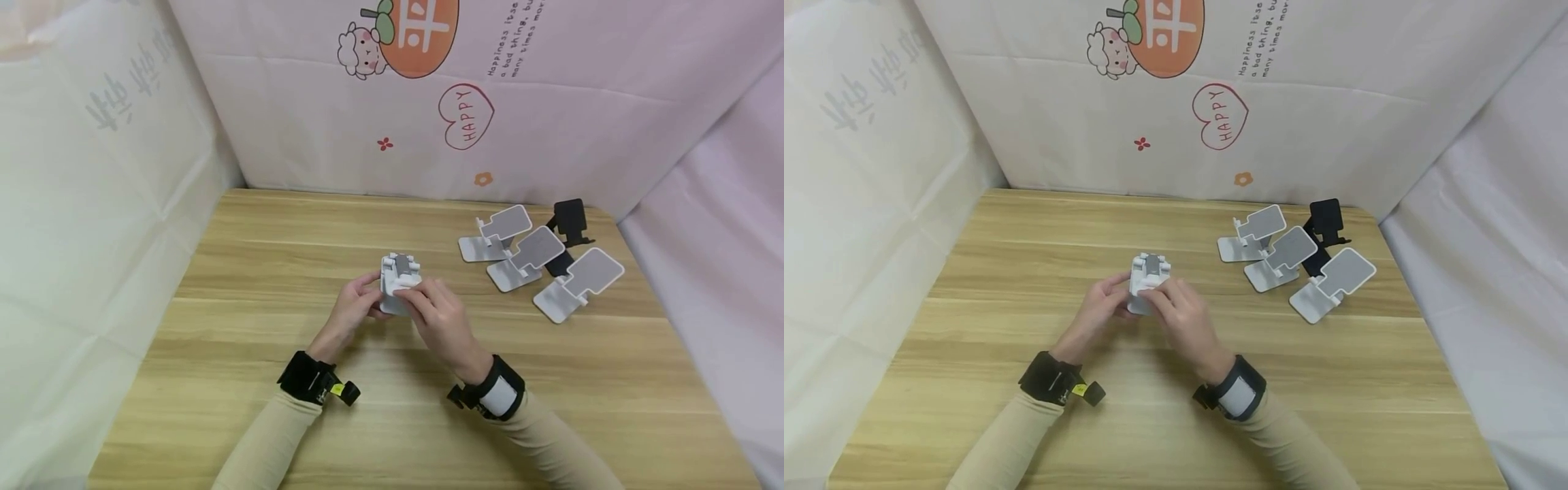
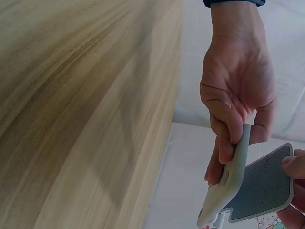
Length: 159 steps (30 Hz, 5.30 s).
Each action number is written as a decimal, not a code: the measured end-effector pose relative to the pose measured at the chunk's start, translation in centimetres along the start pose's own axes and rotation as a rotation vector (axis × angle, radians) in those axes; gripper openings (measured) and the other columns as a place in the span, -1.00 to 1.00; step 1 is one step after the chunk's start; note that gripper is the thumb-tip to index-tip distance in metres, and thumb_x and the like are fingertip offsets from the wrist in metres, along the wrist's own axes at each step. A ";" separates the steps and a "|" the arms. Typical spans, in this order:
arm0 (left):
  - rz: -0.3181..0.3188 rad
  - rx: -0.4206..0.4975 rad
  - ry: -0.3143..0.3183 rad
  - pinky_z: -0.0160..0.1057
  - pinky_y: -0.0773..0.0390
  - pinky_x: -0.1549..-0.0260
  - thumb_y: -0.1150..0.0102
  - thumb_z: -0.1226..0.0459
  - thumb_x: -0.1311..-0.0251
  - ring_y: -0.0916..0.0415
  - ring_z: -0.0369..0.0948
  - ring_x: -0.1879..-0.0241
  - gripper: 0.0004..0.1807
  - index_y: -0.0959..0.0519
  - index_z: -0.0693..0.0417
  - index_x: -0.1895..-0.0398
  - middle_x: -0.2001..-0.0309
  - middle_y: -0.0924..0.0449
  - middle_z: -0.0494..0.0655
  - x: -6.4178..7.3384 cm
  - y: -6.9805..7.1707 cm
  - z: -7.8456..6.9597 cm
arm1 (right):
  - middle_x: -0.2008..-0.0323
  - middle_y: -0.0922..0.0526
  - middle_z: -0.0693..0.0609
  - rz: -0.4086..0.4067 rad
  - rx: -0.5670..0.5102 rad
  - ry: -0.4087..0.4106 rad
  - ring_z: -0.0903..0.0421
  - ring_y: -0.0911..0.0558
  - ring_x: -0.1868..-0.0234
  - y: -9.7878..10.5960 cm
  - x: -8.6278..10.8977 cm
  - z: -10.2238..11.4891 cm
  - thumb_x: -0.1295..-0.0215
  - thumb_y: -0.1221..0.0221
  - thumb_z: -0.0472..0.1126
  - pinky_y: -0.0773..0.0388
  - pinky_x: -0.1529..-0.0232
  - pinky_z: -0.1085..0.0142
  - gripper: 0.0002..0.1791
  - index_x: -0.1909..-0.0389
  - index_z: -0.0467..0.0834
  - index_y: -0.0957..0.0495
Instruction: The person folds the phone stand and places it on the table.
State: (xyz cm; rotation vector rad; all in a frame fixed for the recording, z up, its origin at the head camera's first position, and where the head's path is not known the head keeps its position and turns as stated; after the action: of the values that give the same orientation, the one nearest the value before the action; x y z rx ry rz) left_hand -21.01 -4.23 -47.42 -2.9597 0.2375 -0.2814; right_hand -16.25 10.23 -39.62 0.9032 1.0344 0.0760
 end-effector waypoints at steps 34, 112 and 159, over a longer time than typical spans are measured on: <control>0.026 0.092 -0.024 -0.29 -0.67 0.52 0.05 0.50 -0.12 -0.64 -0.15 0.53 -0.43 -0.28 0.41 -0.28 0.36 -0.69 0.22 0.5 -0.2 -0.6 | 0.33 -0.56 0.03 0.066 0.020 0.004 0.19 -0.40 0.40 -1.0 0.9 0.5 -0.09 -0.29 -0.32 -0.39 0.54 0.41 -0.79 0.20 -0.17 -0.67; 0.044 0.035 -0.008 -0.13 -0.68 0.35 -0.14 0.12 -0.20 -0.62 -0.15 0.41 -0.42 -0.39 0.20 -0.25 0.15 -0.67 0.16 0.5 -0.2 -0.5 | -0.24 -0.34 -0.30 0.183 -1.219 -1.065 0.09 -0.54 -0.02 -4.0 4.4 -6.4 -0.39 -0.03 -0.07 -0.53 -0.06 0.29 -0.33 -0.35 -0.38 -0.11; 0.035 0.022 -0.004 0.04 -0.65 0.35 -0.07 0.35 -0.21 -0.63 -0.13 0.51 -0.48 -0.36 0.26 -0.27 0.22 -0.68 0.23 0.3 -0.3 0.6 | -0.01 -0.54 -0.18 0.202 -1.135 -1.096 0.04 -0.57 0.04 -4.5 5.4 -6.7 -0.29 -0.15 -0.09 -0.57 0.01 0.27 -0.43 -0.25 -0.26 -0.29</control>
State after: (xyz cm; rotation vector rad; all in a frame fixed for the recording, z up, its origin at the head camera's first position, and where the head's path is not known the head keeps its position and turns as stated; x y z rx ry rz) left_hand -20.50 -3.90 -47.93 -2.9310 0.2833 -0.2715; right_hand -20.06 13.81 -47.83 -0.0834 -0.2041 0.2674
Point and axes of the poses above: each hand's wrist, its own x-axis away from the middle knuckle, its own y-axis out of the back of the hand, z = x × y, the point moved 5 cm from there along -x, towards the middle knuckle
